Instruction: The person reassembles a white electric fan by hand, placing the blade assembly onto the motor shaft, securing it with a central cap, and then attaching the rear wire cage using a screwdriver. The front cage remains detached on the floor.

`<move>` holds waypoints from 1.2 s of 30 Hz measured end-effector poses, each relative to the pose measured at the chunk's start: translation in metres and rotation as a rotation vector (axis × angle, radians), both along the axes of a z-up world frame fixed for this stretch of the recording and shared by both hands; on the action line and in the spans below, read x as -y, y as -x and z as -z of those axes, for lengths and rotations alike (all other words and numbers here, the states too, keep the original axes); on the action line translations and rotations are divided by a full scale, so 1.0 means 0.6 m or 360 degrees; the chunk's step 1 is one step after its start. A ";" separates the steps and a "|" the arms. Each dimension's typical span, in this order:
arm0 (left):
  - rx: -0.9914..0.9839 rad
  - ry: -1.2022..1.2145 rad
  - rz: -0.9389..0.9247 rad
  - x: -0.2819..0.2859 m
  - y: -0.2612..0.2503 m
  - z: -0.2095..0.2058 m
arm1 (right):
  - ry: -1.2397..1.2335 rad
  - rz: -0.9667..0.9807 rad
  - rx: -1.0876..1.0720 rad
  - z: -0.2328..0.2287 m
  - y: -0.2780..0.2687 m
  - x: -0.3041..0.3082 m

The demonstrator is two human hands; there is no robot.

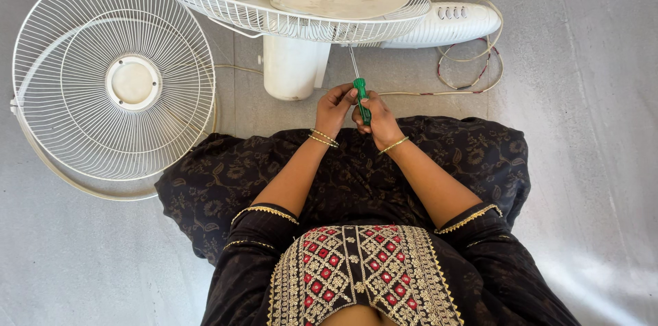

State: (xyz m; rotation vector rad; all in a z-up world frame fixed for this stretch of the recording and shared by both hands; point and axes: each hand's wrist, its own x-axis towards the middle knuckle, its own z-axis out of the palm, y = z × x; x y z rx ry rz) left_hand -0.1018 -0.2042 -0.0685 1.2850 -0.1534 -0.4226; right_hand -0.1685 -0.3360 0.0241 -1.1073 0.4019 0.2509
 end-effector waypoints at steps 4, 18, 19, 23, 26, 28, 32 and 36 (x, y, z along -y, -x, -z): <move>-0.0005 0.0028 -0.0011 0.001 -0.001 0.005 | -0.0020 -0.0012 -0.0014 0.002 -0.002 0.002; -0.0079 0.0138 -0.0039 -0.005 0.003 0.023 | 0.0011 -0.0019 0.0001 0.016 0.001 -0.016; -0.0079 0.0121 -0.0040 -0.007 0.002 0.023 | 0.0014 -0.0025 0.0005 0.016 0.001 -0.017; -0.0088 0.0041 -0.0070 -0.008 0.002 0.020 | 0.0009 -0.0038 0.0013 0.016 0.001 -0.016; -0.0102 0.0068 -0.0061 -0.006 0.001 0.020 | -0.0006 -0.0028 0.0011 0.017 0.001 -0.014; -0.0102 0.0097 -0.0054 -0.006 0.001 0.021 | -0.0015 -0.0016 0.0011 0.019 0.001 -0.013; -0.0100 0.0112 -0.0055 -0.006 -0.001 0.022 | -0.0022 -0.0007 0.0005 0.020 0.000 -0.014; -0.0075 0.0079 -0.0053 -0.005 -0.001 0.019 | -0.0033 0.0009 -0.0020 0.015 -0.001 -0.013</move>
